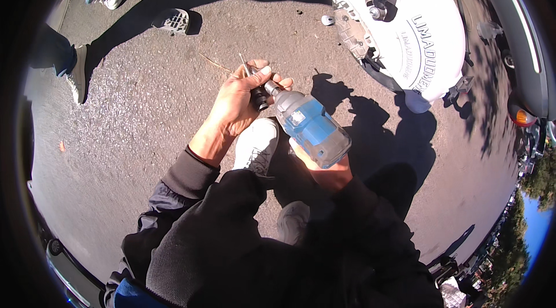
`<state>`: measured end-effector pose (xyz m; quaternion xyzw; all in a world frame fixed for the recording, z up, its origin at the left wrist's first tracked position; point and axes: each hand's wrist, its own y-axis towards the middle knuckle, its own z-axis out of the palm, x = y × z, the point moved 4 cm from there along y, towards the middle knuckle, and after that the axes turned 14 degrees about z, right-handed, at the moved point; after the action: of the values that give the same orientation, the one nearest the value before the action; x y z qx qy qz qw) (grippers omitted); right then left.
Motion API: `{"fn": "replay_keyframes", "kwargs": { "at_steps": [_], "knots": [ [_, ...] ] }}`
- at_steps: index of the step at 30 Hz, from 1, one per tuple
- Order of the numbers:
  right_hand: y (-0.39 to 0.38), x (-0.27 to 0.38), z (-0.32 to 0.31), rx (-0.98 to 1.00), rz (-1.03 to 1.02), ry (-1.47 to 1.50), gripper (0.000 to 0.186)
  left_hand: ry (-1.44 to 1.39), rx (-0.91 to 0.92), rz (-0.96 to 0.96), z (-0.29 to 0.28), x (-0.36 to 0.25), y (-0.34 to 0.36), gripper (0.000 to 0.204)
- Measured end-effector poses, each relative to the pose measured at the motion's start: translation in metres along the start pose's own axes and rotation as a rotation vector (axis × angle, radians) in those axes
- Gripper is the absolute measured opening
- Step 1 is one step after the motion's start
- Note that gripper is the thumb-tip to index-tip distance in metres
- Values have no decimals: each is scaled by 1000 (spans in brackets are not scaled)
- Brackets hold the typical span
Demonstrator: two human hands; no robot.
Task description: The person uses a cordless impact driver to remove screws and a plastic cover from the rear fender of a white electric scooter. They then remove additional screws from the rear suspension area and place the removed parts on the ground.
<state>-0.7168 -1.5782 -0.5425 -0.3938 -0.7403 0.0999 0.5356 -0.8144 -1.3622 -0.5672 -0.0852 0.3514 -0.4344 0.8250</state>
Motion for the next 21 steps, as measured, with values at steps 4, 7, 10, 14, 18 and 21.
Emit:
{"fn": "replay_keyframes", "kwargs": {
  "at_steps": [4, 7, 10, 14, 18, 21],
  "knots": [
    [0, 1, -8, 3, -133, -30, 23, 396, 25, 4, -12, 10, 1, 26],
    [-5, 5, -12, 147, -99, 46, 30, 518, 20, -19, -17, 22, -1, 32],
    [-10, 4, -8, 319, 115, 326, 39, 714, -24, -69, -23, 31, -8, 22],
    [-11, 4, 0, 184, -9, 182, 47, 804, 32, -57, -22, 28, -11, 32],
    [-6, 4, 5, 57, -189, 94, 30, 722, 52, 12, -14, 17, -11, 47],
    [9, 1, 4, -33, -40, 58, 27, 618, -7, 30, -27, 2, -14, 49]
  ]
}}
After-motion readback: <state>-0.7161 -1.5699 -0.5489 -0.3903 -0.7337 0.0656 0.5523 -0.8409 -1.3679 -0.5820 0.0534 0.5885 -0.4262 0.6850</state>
